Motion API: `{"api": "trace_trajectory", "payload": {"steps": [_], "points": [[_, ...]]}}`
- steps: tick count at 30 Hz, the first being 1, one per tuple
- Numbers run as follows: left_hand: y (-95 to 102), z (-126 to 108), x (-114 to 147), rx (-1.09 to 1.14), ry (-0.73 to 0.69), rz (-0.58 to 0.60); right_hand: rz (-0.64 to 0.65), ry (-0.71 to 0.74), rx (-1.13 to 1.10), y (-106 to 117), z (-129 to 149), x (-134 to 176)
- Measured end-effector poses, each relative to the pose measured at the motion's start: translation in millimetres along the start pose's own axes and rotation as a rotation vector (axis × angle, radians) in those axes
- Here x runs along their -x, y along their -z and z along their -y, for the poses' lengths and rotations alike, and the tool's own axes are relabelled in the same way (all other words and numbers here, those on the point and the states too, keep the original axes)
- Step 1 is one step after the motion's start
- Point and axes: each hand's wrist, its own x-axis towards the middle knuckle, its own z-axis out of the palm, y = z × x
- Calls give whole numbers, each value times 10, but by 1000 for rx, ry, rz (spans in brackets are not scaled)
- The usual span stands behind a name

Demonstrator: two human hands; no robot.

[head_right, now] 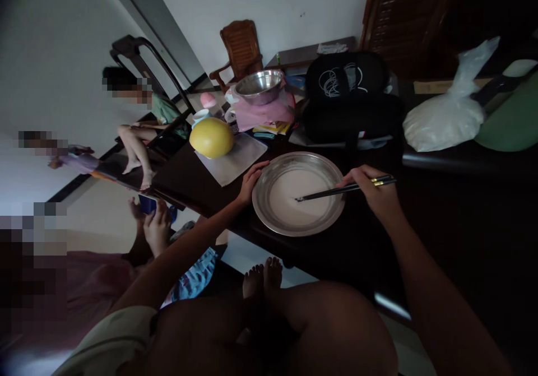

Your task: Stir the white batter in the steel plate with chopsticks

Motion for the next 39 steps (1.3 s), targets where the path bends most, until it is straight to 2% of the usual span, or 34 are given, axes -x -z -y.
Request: {"api": "trace_trajectory", "payload": {"steps": [4, 9, 12, 15, 18, 21, 23, 26, 29, 33, 37, 39], "points": [[-2, -3, 3, 0, -16, 4, 87, 55, 136, -18, 5, -5], [1, -13, 3, 9, -37, 7, -44, 39, 88, 9, 8, -22], [0, -12, 5, 9, -34, 8, 7, 11, 49, -5, -9, -8], [-3, -6, 4, 17, -29, 13, 77, 48, 121, -20, -21, 5], [0, 5, 1, 8, -26, 11, 14, 66, 139, 0, -25, 2], [9, 15, -3, -2, -34, 9, -45, 19, 26, 17, -24, 0], [14, 18, -3, -3, -39, 11, -8, 4, 0, 5, -16, 7], [15, 13, 2, 0, -41, 14, 70, 32, 97, -23, 8, 20], [14, 1, 11, 7, -40, 15, 35, 61, 158, -20, 20, 17], [16, -9, 17, 3, -41, 17, -29, 17, 54, -4, 1, 15], [16, -10, 18, 9, -49, 21, 56, 3, 85, -32, 5, 29], [16, -4, 19, 11, -46, 19, 51, 29, 147, -35, 13, 28]]}}
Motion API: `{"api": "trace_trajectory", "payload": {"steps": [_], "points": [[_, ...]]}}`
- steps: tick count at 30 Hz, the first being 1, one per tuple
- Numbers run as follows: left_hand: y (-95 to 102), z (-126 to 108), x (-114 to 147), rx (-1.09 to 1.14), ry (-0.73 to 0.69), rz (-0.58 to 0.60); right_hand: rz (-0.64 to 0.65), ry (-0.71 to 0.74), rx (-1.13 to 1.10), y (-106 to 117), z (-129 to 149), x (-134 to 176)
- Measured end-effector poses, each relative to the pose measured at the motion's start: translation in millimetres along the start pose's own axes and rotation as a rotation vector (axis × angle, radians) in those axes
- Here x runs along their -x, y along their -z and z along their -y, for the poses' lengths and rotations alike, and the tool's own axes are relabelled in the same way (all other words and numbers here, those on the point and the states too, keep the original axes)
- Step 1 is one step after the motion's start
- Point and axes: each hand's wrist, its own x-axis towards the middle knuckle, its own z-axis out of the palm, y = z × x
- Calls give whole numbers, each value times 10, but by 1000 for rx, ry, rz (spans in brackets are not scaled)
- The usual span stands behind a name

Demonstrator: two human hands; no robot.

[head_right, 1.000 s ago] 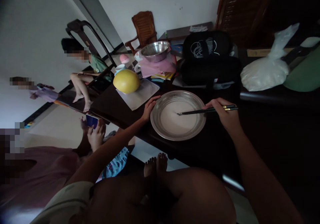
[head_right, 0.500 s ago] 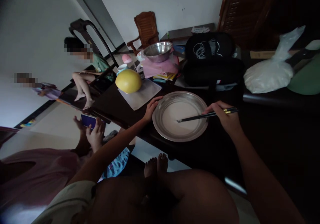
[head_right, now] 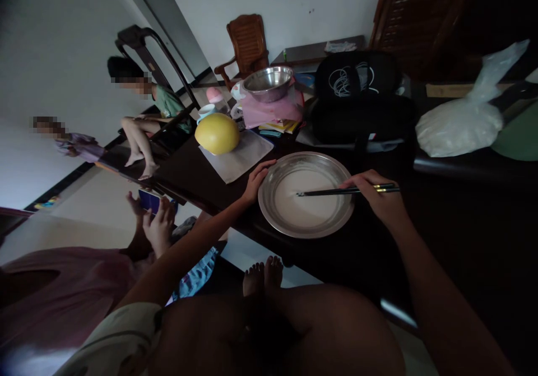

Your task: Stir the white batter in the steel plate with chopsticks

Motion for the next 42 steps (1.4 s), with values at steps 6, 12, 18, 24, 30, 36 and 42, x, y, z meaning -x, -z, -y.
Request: {"api": "trace_trajectory", "payload": {"steps": [6, 12, 18, 24, 30, 36, 42], "points": [[7, 35, 9, 3, 17, 2, -68, -44, -102, 21, -50, -9], [4, 1, 7, -9, 13, 3, 10, 2, -1, 9, -30, 2], [-11, -9, -9, -13, 21, -19, -29, -25, -75, 24, 7, -13], [-8, -30, -20, -33, 31, -15, -31, 27, 7, 15, 5, -41], [6, 8, -39, -30, 6, -1, -29, 15, -70, 23, -24, -50], [6, 8, -33, -10, 18, -6, -49, 49, -11, 18, 2, -65], [13, 6, -26, -16, 32, -6, -31, 1, -79, 3, -19, -71]]}}
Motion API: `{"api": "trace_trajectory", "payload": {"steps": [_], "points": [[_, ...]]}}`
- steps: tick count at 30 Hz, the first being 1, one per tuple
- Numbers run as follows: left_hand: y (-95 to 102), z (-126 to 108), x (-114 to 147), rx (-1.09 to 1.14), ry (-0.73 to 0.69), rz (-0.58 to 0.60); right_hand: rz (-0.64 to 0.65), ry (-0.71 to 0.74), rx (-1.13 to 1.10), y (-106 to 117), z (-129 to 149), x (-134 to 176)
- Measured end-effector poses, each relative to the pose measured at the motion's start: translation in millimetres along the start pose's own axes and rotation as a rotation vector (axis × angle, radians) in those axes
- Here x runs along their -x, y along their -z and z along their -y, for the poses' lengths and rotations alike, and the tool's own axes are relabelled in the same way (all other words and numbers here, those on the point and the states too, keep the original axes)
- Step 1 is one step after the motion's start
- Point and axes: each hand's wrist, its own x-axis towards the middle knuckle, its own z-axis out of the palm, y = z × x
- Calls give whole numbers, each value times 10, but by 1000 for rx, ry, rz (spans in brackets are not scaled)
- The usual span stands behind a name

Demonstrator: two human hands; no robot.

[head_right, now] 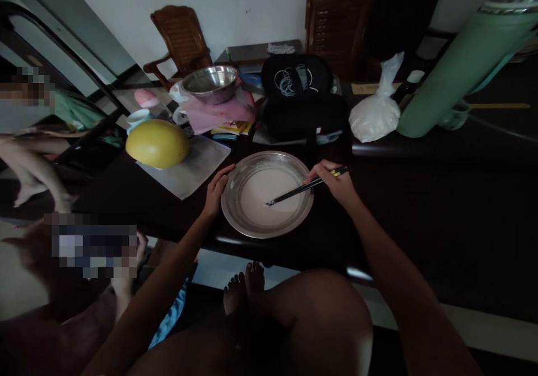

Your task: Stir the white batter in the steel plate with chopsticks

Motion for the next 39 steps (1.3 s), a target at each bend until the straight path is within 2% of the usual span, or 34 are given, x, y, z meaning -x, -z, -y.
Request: {"api": "trace_trajectory", "payload": {"steps": [2, 4, 8, 10, 12, 14, 19, 25, 31, 36, 39], "points": [[0, 1, 0, 4, -6, -2, 33, 26, 79, -10, 25, 5], [-2, -1, 1, 8, -14, -3, -2, 43, 117, 0, 36, 5], [-5, -7, 5, 2, -17, -3, -111, 12, -6, 38, 3, 2], [-6, -4, 6, 11, -22, -4, -65, 0, -16, 30, -4, 5], [-6, 4, 6, 19, -23, -4, 13, 13, 42, 11, 9, 13], [-4, 11, 8, 16, -21, -6, 40, 34, 109, 1, 27, 18], [-3, 11, 14, 11, -26, -11, -85, 22, 55, 30, 15, 16], [-11, 0, 18, 19, -26, -16, 47, 39, 94, -5, 53, 21], [-10, -11, 20, 15, -25, -12, -80, -12, -18, 31, 5, 9], [-7, 13, 17, 21, -22, -17, 35, 34, 39, -3, -5, 13], [-5, 21, 16, 22, -25, -17, -8, 33, 38, 10, -16, -1]]}}
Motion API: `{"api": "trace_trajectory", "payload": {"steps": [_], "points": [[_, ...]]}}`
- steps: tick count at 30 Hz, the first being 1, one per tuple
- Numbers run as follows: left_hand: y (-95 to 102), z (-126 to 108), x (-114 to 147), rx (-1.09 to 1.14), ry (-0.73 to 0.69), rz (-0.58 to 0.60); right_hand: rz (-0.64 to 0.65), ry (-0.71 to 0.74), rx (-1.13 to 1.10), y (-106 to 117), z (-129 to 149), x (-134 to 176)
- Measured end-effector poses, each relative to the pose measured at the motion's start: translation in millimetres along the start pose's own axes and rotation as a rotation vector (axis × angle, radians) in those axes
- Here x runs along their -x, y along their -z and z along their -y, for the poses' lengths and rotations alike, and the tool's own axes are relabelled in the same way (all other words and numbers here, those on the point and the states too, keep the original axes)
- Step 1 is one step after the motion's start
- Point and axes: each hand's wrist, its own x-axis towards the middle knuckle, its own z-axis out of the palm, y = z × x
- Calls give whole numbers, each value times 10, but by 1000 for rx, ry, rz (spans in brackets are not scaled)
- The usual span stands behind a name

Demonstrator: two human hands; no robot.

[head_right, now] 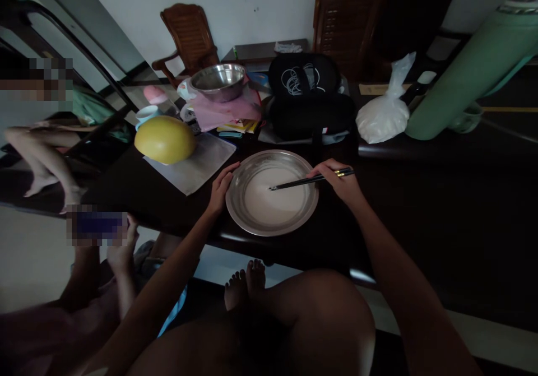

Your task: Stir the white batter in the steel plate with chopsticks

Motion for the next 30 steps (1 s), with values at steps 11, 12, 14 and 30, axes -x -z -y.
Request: {"api": "trace_trajectory", "payload": {"steps": [11, 12, 14, 30], "points": [[4, -38, -1, -25, 3, 11, -18, 13, -30, -15, 4, -10], [3, -35, -1, -25, -2, 9, -45, 4, -40, -7, 1, -11], [1, -28, 0, -26, -8, 8, -91, -11, -73, 7, -14, -10], [-2, -39, 8, -42, -21, 6, -1, 3, -45, 16, -23, -7]]}}
